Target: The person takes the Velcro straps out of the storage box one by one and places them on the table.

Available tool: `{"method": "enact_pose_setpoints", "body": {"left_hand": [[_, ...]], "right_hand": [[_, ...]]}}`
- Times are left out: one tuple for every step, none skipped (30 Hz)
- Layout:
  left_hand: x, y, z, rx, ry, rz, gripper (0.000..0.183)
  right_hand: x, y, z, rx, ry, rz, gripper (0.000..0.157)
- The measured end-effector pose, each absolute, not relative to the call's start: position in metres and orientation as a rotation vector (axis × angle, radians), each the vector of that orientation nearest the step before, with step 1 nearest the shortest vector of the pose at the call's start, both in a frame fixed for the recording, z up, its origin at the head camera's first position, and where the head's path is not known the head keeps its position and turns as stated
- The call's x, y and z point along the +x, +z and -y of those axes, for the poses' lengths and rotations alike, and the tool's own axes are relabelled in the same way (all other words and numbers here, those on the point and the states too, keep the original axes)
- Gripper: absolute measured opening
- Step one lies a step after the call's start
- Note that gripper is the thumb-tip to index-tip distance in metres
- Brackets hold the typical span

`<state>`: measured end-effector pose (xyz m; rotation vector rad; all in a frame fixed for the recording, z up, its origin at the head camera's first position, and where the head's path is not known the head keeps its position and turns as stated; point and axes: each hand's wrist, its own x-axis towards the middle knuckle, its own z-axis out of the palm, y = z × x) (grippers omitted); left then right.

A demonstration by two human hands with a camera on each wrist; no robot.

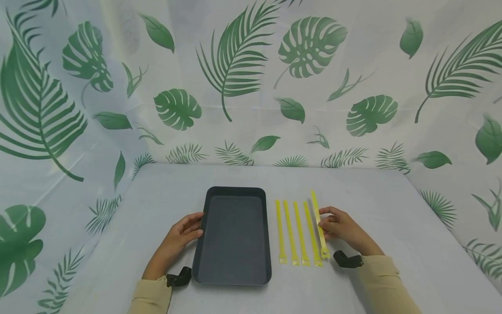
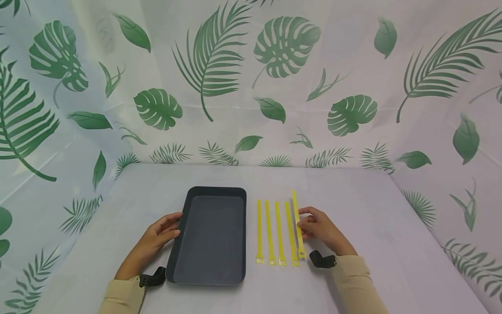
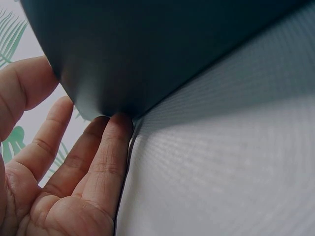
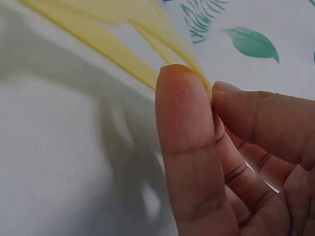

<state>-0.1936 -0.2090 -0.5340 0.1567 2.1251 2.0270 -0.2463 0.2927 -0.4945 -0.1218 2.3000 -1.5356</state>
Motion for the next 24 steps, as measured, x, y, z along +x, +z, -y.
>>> {"method": "enact_pose_setpoints", "body": {"left_hand": [[-0.194, -0.534, 0.209, 0.152, 2.029, -2.123, 0.061], [-0.194, -0.534, 0.209, 0.156, 2.025, -2.124, 0.061], [-0.194, -0.534, 0.209, 0.153, 2.023, -2.129, 0.061], [-0.194, -0.535, 0.209, 0.149, 2.02, -2.131, 0.061], [-0.194, -0.534, 0.208, 0.143, 2.019, -2.136, 0.061], [-0.194, -0.535, 0.208, 0.145, 2.013, -2.138, 0.061], [-0.194, -0.534, 0.208, 0.146, 2.007, -2.142, 0.062], [-0.194, -0.534, 0.208, 0.146, 2.005, -2.145, 0.062], [-0.194, -0.534, 0.208, 0.141, 2.008, -2.145, 0.061], [-0.194, -0.534, 0.208, 0.144, 2.01, -2.141, 0.062], [-0.193, -0.534, 0.209, 0.147, 2.012, -2.136, 0.062], [-0.193, -0.533, 0.209, 0.157, 2.013, -2.134, 0.062], [-0.193, -0.533, 0.209, 0.159, 2.019, -2.13, 0.061], [-0.193, -0.534, 0.209, 0.159, 2.024, -2.125, 0.061], [-0.193, -0.533, 0.21, 0.16, 2.027, -2.121, 0.061], [-0.193, -0.534, 0.21, 0.16, 2.028, -2.117, 0.061], [-0.193, -0.534, 0.21, 0.161, 2.027, -2.118, 0.061], [-0.193, -0.534, 0.21, 0.165, 2.023, -2.122, 0.061], [-0.193, -0.535, 0.21, 0.158, 2.024, -2.121, 0.061], [-0.194, -0.535, 0.21, 0.157, 2.024, -2.12, 0.061], [-0.194, -0.535, 0.21, 0.155, 2.023, -2.124, 0.061], [-0.194, -0.536, 0.21, 0.157, 2.022, -2.125, 0.061], [-0.195, -0.536, 0.21, 0.156, 2.021, -2.127, 0.061], [-0.195, -0.537, 0.21, 0.163, 2.016, -2.131, 0.061]], "right_hand": [[-0.245, -0.494, -0.293, -0.106, -1.522, -2.308, 0.051], [-0.245, -0.495, -0.294, -0.097, -1.505, -2.318, 0.051], [-0.244, -0.494, -0.294, -0.08, -1.497, -2.322, 0.051], [-0.244, -0.495, -0.294, -0.07, -1.48, -2.334, 0.051], [-0.243, -0.495, -0.295, -0.06, -1.467, -2.342, 0.05], [-0.243, -0.495, -0.295, -0.051, -1.456, -2.35, 0.051], [-0.242, -0.495, -0.294, -0.038, -1.448, -2.359, 0.051], [-0.242, -0.496, -0.294, -0.026, -1.442, -2.367, 0.051], [-0.242, -0.496, -0.294, -0.016, -1.435, -2.374, 0.051], [-0.241, -0.496, -0.293, -0.007, -1.429, -2.382, 0.051], [-0.241, -0.497, -0.293, 0.0, -1.427, -2.386, 0.051], [-0.24, -0.497, -0.292, 0.015, -1.424, -2.391, 0.051], [-0.24, -0.497, -0.292, 0.014, -1.418, -2.396, 0.051], [-0.239, -0.498, -0.292, 0.019, -1.414, -2.398, 0.051], [-0.239, -0.499, -0.292, 0.02, -1.407, -2.403, 0.051], [-0.238, -0.5, -0.292, 0.027, -1.402, -2.409, 0.05], [-0.238, -0.5, -0.292, 0.019, -1.388, -2.418, 0.049], [-0.237, -0.5, -0.292, 0.016, -1.379, -2.425, 0.049], [-0.237, -0.501, -0.292, 0.004, -1.365, -2.436, 0.049], [-0.237, -0.501, -0.292, 0.009, -1.35, -2.452, 0.048], [-0.236, -0.501, -0.292, 0.006, -1.326, -2.473, 0.047], [-0.236, -0.501, -0.292, 0.008, -1.301, -2.494, 0.046], [-0.236, -0.5, -0.292, 0.008, -1.274, -2.515, 0.045], [-0.235, -0.499, -0.292, 0.025, -1.257, -2.531, 0.044]]}}
